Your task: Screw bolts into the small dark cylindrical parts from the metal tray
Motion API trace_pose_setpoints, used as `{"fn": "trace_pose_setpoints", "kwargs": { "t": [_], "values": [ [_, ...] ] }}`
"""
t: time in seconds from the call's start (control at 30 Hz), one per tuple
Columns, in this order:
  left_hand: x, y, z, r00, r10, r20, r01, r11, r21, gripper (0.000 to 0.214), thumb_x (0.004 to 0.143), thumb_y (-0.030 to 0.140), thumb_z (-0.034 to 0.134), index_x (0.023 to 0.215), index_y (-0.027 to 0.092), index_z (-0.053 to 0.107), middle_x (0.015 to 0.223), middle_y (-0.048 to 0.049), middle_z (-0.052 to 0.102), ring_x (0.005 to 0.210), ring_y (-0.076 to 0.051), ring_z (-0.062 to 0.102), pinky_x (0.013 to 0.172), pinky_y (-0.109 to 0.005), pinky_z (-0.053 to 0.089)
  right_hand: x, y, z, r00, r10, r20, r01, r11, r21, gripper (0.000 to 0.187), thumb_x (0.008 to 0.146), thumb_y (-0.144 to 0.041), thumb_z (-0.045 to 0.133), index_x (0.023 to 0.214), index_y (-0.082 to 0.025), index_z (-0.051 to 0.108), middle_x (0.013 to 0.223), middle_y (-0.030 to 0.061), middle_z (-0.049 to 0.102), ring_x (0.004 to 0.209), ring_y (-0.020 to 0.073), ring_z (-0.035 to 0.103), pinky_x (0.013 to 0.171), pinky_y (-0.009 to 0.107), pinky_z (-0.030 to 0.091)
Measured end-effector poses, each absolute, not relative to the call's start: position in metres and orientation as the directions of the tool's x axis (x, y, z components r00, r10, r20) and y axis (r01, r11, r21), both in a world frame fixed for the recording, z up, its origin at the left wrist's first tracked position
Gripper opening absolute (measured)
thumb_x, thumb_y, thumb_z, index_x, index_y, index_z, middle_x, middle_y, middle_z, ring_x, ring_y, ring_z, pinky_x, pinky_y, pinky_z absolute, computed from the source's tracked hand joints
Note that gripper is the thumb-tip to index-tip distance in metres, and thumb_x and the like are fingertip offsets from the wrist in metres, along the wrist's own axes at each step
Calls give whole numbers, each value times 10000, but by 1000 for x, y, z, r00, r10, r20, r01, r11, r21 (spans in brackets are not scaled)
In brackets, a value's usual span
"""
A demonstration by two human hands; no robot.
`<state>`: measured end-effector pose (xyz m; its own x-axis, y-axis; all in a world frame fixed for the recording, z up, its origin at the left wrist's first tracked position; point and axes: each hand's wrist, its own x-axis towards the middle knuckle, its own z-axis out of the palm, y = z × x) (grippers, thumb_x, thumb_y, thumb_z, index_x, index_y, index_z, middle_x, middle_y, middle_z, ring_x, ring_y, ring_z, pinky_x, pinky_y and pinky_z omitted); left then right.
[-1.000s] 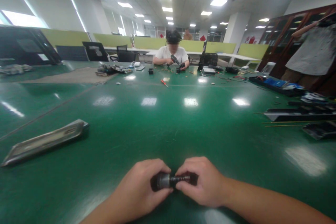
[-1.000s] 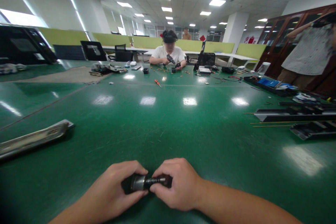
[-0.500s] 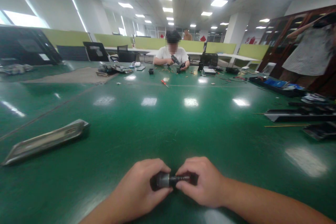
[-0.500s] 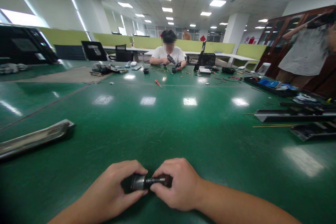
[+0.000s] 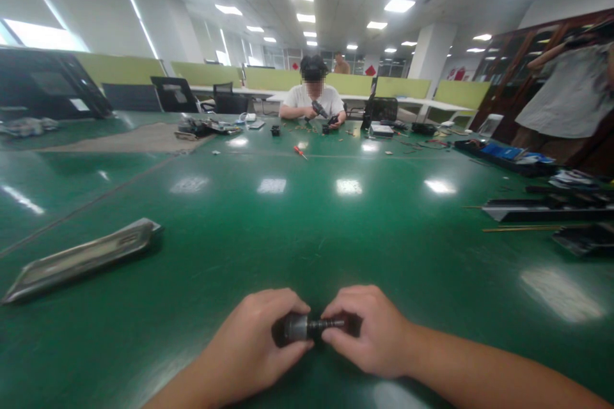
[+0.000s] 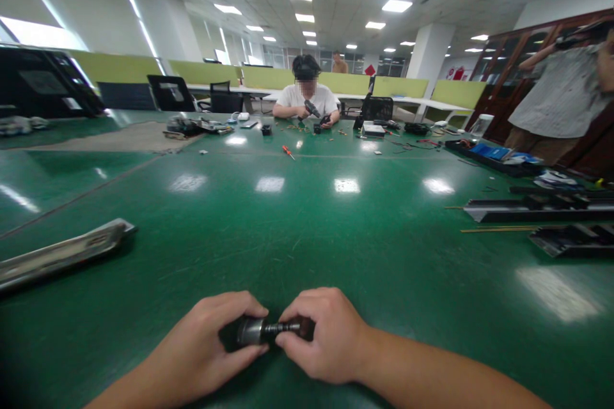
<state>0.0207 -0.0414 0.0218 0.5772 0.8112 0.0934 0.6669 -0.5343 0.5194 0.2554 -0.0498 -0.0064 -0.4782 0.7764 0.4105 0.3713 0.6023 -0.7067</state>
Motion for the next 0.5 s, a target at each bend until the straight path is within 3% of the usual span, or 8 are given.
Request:
{"fn": "trace_pose_setpoints", "kwargs": {
  "t": [0.5],
  "values": [
    [18, -39, 22, 595, 791, 141, 646, -576, 501, 159, 807, 262, 674, 963, 233, 666, 856, 6, 707, 794, -167, 663, 721, -272, 467, 255, -49, -6, -457, 796, 396, 374, 576, -727, 88, 817, -248, 673, 850, -179, 717, 707, 19, 671, 637, 157, 614, 622, 260, 452]
  ]
}}
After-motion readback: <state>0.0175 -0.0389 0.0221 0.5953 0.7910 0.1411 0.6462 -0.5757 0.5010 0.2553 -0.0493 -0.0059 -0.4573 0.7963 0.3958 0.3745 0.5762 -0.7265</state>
